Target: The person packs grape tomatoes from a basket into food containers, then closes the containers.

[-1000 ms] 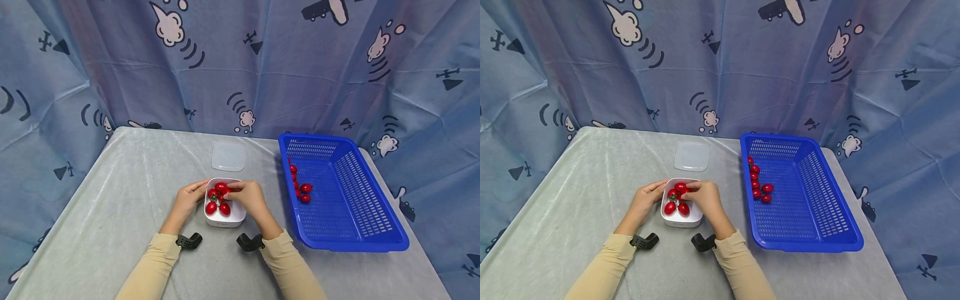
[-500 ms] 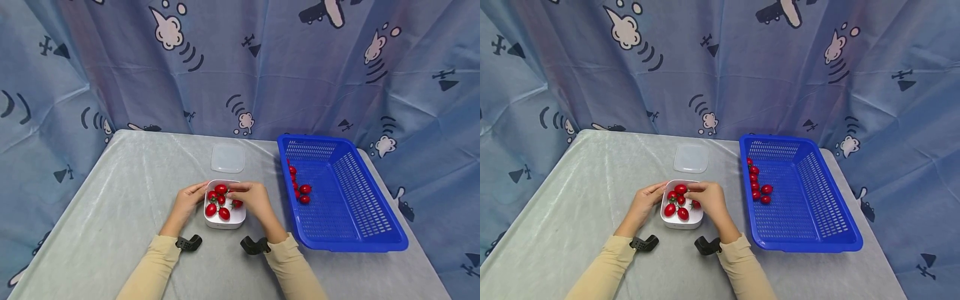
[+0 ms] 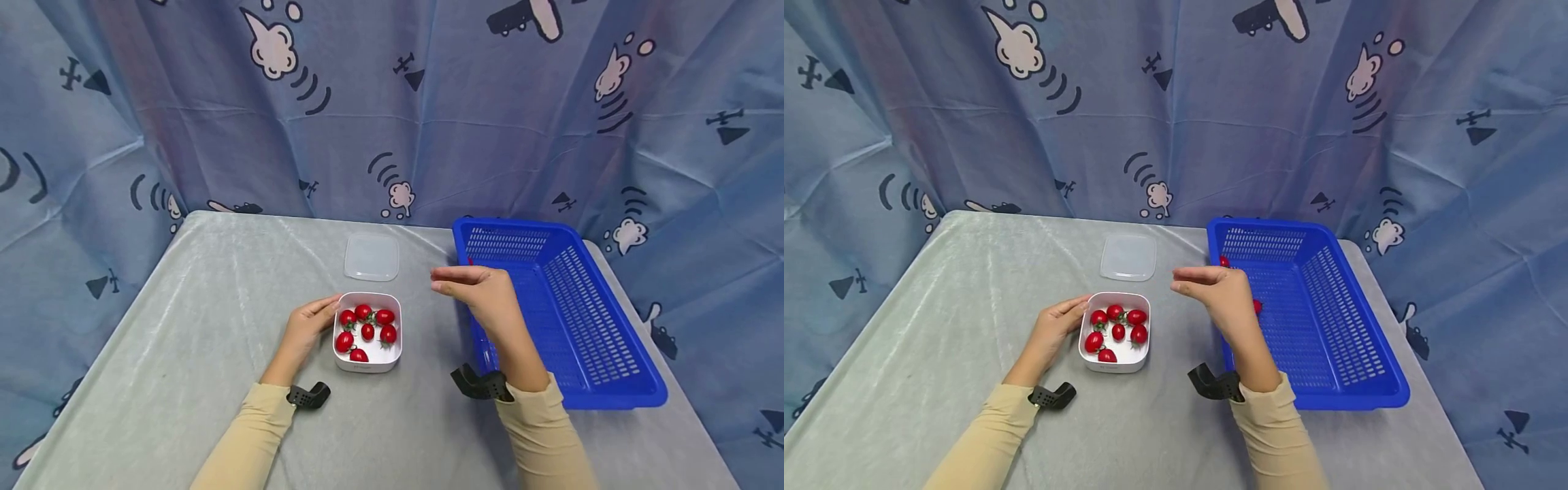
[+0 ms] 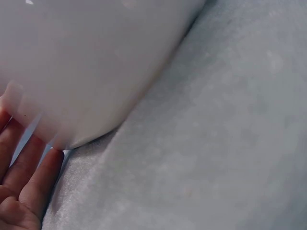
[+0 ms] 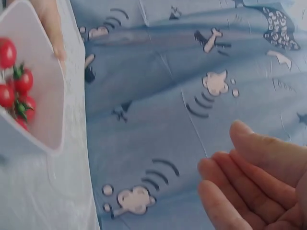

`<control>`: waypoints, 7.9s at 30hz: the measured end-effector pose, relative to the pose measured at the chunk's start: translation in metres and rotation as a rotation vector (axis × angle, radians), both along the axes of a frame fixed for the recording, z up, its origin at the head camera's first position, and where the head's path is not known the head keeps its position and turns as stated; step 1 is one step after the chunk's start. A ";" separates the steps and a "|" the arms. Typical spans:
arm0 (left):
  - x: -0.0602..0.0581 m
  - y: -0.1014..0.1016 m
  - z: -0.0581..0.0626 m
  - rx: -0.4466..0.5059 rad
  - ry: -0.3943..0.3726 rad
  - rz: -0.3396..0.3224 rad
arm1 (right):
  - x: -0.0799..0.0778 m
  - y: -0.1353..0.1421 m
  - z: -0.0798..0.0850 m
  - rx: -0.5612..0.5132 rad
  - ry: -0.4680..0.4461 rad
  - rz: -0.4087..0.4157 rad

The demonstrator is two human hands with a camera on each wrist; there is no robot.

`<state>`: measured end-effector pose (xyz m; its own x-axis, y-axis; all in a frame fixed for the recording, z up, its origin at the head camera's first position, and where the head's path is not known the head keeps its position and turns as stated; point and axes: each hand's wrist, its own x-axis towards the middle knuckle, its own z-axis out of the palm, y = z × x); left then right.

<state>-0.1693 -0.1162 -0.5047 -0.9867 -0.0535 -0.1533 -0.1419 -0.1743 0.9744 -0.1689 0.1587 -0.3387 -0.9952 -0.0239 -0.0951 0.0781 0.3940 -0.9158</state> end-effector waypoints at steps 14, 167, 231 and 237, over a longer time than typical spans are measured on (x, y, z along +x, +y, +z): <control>-0.001 -0.001 -0.001 0.009 -0.009 -0.009 | -0.041 0.063 0.002 -0.018 0.011 -0.036; 0.000 -0.001 -0.002 0.002 0.002 -0.012 | -0.013 -0.064 -0.038 -0.077 -0.054 0.110; 0.000 -0.002 -0.002 -0.007 -0.007 -0.013 | 0.005 -0.072 -0.047 0.046 0.043 0.093; 0.000 -0.001 -0.002 0.026 0.006 -0.012 | 0.000 -0.040 0.001 0.012 0.106 0.050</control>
<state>-0.1697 -0.1175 -0.5072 -0.9881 -0.0379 -0.1489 -0.1386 -0.1981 0.9703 -0.1694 0.1189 -0.3378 -0.9973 -0.0730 0.0095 -0.0384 0.4057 -0.9132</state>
